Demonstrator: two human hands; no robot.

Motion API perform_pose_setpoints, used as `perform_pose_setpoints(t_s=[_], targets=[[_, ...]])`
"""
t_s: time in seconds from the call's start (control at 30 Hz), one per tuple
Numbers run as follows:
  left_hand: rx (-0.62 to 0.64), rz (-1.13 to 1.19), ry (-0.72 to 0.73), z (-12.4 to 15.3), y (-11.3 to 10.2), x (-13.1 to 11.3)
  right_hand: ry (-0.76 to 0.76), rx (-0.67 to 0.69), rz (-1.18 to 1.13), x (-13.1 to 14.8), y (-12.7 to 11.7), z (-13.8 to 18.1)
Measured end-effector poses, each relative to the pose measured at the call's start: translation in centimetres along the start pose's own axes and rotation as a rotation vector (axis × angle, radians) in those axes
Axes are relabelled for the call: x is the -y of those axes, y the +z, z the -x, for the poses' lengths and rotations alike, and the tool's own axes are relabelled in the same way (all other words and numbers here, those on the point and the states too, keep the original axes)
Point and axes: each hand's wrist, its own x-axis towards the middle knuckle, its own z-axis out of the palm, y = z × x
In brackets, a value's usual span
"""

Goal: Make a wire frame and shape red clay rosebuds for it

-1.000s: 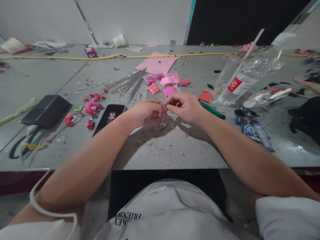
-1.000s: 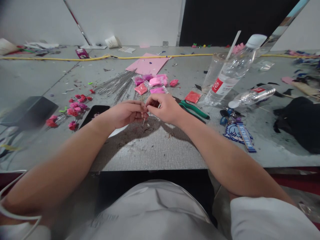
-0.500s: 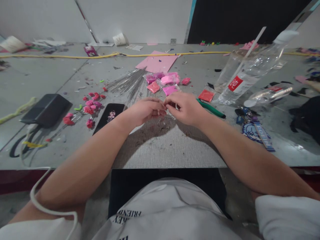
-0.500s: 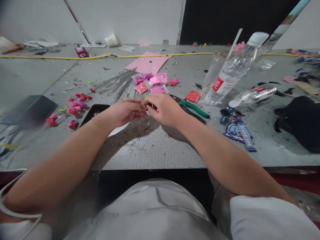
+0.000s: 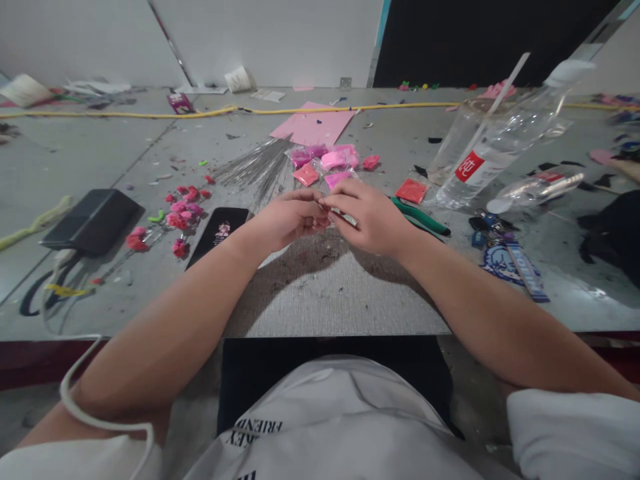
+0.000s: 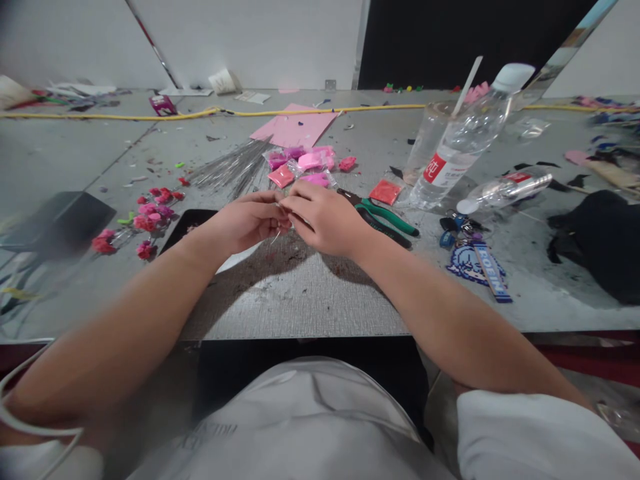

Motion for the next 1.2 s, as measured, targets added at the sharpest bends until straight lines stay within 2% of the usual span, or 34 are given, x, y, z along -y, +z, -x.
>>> perform_pose_setpoints(t_s=[0.17, 0.43, 0.6, 1.07, 1.2], targets=[[-0.027, 0.055, 0.039, 0.0, 0.2, 0.0, -0.064, -0.018, 0.016, -0.4, 0.3, 0.4], [0.035, 0.144, 0.134, -0.1, 0.7, 0.7, -0.103, -0.155, -0.012, -1.4, 1.1, 0.3], [0.013, 0.141, 0.201, 0.0, 0.9, 0.9, -0.103, -0.233, -0.064, -1.1, 1.0, 0.1], [-0.088, 0.111, 0.172, 0.3, 1.6, 0.9, 0.234, -0.291, -0.282, -0.6, 1.3, 0.0], [-0.104, 0.113, 0.107, 0.2, 1.7, 0.8, 0.281, -0.31, -0.363, -0.3, 1.5, -0.1]])
